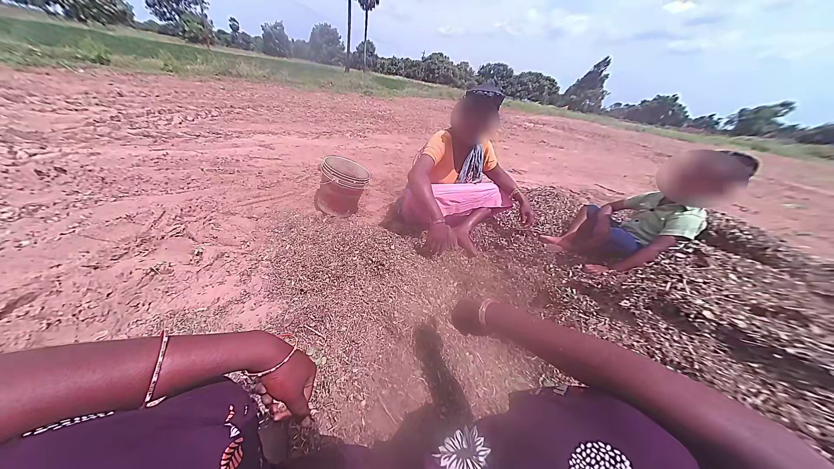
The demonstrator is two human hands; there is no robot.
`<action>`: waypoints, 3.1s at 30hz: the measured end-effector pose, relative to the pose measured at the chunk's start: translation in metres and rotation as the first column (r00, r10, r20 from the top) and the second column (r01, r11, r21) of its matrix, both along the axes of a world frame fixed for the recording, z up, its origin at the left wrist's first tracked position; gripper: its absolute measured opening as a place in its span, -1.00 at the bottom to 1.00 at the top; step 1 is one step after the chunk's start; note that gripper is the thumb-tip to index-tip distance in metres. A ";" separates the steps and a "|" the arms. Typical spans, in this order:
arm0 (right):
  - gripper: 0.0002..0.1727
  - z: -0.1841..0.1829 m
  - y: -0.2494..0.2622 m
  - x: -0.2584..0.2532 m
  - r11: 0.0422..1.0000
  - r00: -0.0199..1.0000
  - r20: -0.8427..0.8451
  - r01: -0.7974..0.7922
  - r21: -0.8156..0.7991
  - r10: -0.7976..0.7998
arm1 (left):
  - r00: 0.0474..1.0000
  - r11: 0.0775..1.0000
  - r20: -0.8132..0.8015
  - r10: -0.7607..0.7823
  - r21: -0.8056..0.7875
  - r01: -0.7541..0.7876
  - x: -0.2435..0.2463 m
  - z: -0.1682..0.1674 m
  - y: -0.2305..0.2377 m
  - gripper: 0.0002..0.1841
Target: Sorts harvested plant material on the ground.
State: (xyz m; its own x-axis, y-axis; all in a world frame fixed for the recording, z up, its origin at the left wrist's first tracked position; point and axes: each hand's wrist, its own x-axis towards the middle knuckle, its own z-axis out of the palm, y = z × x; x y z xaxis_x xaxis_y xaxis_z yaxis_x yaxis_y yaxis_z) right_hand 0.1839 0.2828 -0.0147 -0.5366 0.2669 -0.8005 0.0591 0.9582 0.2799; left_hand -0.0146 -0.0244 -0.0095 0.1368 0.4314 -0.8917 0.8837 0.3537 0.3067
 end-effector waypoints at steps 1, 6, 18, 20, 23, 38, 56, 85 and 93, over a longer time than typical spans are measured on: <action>-0.75 -0.001 0.001 0.000 1.000 1.000 -0.001 -0.003 -0.001 0.003 | 1.000 1.000 0.004 0.003 -0.002 -0.003 0.000 0.000 0.000 -0.52; -0.75 -0.003 0.001 -0.001 1.000 1.000 -0.001 -0.001 -0.003 0.001 | 1.000 1.000 0.027 0.007 0.005 -0.007 -0.001 0.001 -0.001 -0.52; -0.73 -0.001 -0.006 0.002 1.000 0.999 -0.051 0.001 -0.006 -0.002 | 0.999 0.998 0.023 -0.044 0.035 0.044 -0.001 0.006 -0.001 -0.55; -0.75 -0.004 0.001 0.005 1.000 1.000 -0.020 -0.007 0.009 0.007 | 0.997 0.997 0.044 -0.071 0.033 0.070 -0.003 0.001 0.002 -0.53; -0.75 0.003 -0.004 -0.001 0.999 0.999 -0.039 -0.037 0.010 0.038 | 1.000 1.000 0.016 0.003 -0.008 -0.003 -0.003 0.002 -0.003 -0.53; -0.80 0.010 -0.002 0.000 0.989 0.980 -0.198 -0.047 -0.137 0.019 | 0.997 0.998 0.032 -0.068 -0.011 0.068 -0.007 0.003 -0.001 -0.52; -0.77 -0.013 -0.001 -0.001 0.985 0.994 -0.110 -0.034 -0.169 0.015 | 0.998 0.999 0.029 -0.047 -0.003 0.047 -0.015 -0.007 0.002 -0.51; -0.79 -0.010 0.001 -0.002 0.986 0.993 -0.059 -0.109 -0.127 0.102 | 0.998 0.998 0.027 -0.057 0.024 0.056 -0.018 -0.011 0.001 -0.48; -0.78 -0.009 0.000 -0.002 0.988 0.994 -0.046 -0.103 -0.118 0.098 | 0.998 0.998 0.029 -0.054 0.015 0.054 -0.018 -0.009 0.001 -0.47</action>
State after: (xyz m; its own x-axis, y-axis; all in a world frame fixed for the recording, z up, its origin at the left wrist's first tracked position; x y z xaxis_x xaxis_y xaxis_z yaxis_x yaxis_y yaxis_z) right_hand 0.1821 0.2823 -0.0233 -0.5882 0.1131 -0.8007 -0.0308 0.9863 0.1620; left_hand -0.0322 -0.0236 -0.0189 0.1863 0.4350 -0.8809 0.8919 0.3011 0.3374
